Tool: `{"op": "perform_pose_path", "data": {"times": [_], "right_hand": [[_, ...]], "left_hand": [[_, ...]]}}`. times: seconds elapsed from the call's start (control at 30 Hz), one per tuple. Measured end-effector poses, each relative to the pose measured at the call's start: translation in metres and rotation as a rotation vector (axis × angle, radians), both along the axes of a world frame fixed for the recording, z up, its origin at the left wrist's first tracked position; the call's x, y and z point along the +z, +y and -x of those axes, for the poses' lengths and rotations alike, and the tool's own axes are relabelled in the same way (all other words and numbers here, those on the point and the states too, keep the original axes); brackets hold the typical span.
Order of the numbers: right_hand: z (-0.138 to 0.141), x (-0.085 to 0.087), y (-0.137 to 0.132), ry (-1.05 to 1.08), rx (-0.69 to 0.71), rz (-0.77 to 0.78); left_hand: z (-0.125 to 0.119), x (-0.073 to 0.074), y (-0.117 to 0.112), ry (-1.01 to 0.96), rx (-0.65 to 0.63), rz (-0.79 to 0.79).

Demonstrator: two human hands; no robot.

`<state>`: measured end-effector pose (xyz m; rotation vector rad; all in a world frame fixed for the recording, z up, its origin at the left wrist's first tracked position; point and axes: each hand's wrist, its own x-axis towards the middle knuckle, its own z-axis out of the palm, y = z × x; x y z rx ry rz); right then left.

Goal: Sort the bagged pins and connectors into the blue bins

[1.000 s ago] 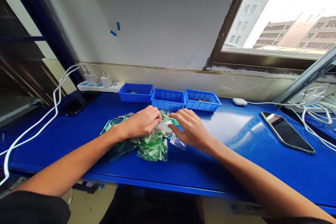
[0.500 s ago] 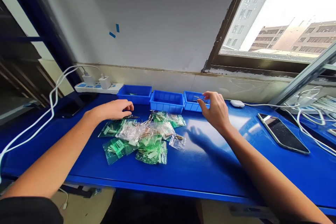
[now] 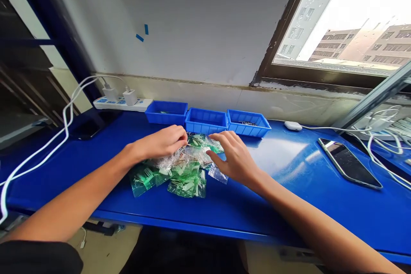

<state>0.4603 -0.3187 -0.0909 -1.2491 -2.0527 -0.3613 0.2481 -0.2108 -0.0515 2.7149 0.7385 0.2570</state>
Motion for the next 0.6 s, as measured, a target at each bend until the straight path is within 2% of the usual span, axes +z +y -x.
{"op": "perform_pose_path", "data": {"times": [0.1,0.17,0.47,0.6], "right_hand": [[0.007,-0.004,-0.001,-0.053,0.058,-0.011],[0.009,-0.004,-0.001,-0.089,0.076,-0.022],[0.010,-0.005,0.002,-0.108,0.014,-0.089],[-0.009,-0.001,0.014,-0.066,-0.101,-0.191]], "left_hand": [[-0.012,0.001,-0.022,-0.026,-0.112,0.036],[-0.014,0.002,-0.027,-0.046,-0.118,0.042],[-0.015,-0.001,-0.023,-0.114,-0.007,0.088],[-0.003,0.009,-0.012,-0.064,0.057,0.128]]}}
